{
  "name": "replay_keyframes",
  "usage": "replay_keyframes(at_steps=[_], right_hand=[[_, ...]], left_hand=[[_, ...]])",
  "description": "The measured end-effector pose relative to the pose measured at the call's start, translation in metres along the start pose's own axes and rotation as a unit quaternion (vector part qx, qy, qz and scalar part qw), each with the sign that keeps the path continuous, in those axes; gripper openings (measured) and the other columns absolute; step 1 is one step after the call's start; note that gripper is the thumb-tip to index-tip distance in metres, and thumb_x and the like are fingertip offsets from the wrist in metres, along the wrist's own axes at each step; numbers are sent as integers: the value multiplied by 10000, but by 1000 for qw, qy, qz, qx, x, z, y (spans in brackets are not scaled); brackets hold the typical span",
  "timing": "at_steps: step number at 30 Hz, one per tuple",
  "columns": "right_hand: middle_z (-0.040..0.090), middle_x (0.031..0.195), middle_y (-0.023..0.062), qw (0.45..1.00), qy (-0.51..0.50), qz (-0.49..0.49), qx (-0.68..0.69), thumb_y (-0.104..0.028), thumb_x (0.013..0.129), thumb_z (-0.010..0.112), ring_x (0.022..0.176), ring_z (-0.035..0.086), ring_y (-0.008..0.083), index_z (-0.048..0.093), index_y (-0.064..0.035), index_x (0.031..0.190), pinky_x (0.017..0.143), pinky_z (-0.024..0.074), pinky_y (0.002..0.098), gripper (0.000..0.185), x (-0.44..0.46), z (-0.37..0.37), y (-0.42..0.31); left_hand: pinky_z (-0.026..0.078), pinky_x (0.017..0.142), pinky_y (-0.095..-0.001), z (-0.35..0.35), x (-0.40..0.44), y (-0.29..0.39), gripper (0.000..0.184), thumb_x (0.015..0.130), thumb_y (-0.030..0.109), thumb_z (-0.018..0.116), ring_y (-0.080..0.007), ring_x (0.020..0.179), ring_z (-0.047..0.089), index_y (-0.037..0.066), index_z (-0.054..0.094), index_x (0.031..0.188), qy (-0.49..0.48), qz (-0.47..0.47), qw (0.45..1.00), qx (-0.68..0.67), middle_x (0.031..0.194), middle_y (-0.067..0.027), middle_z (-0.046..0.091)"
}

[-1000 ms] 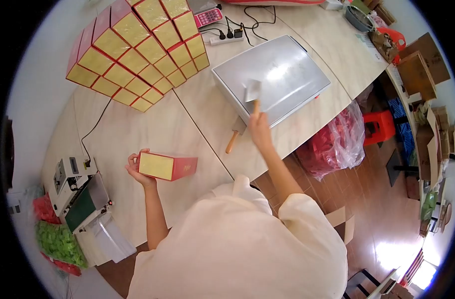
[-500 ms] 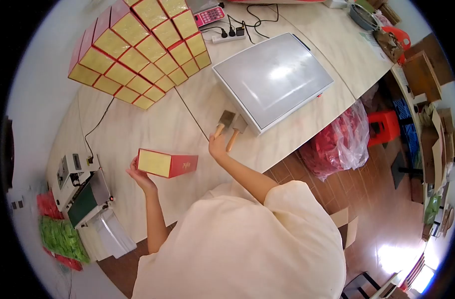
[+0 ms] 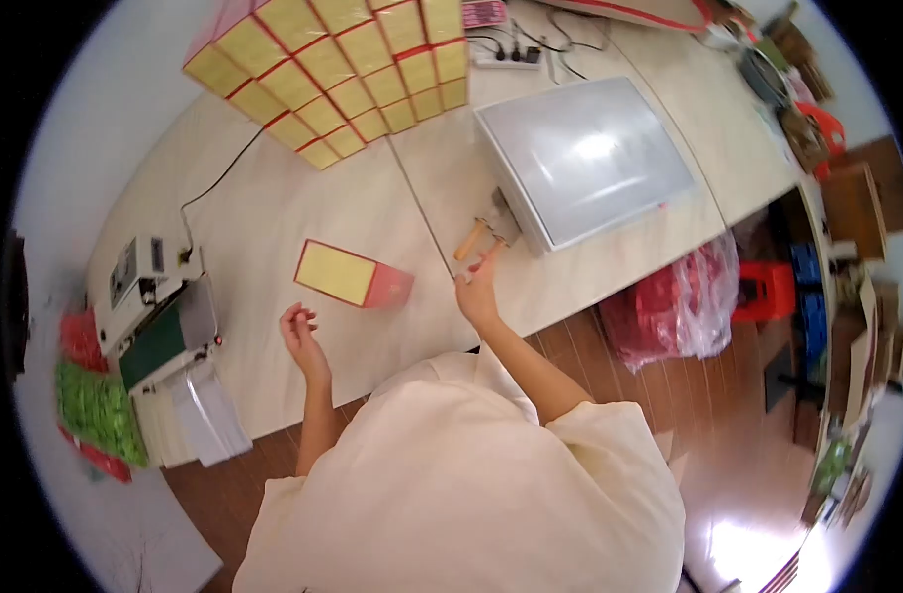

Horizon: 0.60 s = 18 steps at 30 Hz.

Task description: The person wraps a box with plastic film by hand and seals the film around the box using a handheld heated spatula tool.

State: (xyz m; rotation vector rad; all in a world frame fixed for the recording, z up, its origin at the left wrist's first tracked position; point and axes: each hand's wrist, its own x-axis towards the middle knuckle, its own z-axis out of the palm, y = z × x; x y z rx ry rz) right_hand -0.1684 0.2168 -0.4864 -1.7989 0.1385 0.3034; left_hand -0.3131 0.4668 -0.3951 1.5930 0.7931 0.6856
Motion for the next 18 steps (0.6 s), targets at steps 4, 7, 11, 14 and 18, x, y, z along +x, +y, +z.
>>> replay_keyframes(at_steps=[4,7,11,14,18], right_hand=[[591,1011,192,989,-80,-19,-122,-153,869,588,957,593,331,491,-22,1206,850,480,416,374,-49,-4,13],[556,1124,194,966,-85,-17,-244,-186,894,568,944,614,379,481,-29,1188,818,502,464,345,-94,-8,14],[561,1115,193,930,-9,11,-367,-180,899,554,940,625,381,497,-34,1175,767,533,481,317,-158,-15,22],[566,1106,207,914,79,120,-380,-194,912,523,960,627,385,529,-24,1144,779,535,476,287,-218,-32,55],[524,1272,260,871,124,377,-290,-265,945,478,1076,586,433,586,-38,1108,942,483,496,299,-351,-59,98]], left_hand=[[415,751,-267,2,3,58,145,996,138,475,-121,826,500,33,559,1050,-64,150,986,-32,908,-33,531],[434,770,-320,14,1,142,186,970,201,515,-186,789,522,26,567,1007,-168,365,912,-82,877,-77,554],[425,870,-379,5,-6,224,321,914,336,572,-197,979,538,111,598,1142,-331,494,722,-354,1080,-82,583],[410,870,-336,-5,-17,260,436,858,310,643,-140,1051,502,171,533,1256,-395,376,578,-607,1178,-71,536],[388,903,-326,-15,-12,270,371,886,222,642,-115,1090,509,218,553,1247,-461,256,514,-677,1227,30,543]])
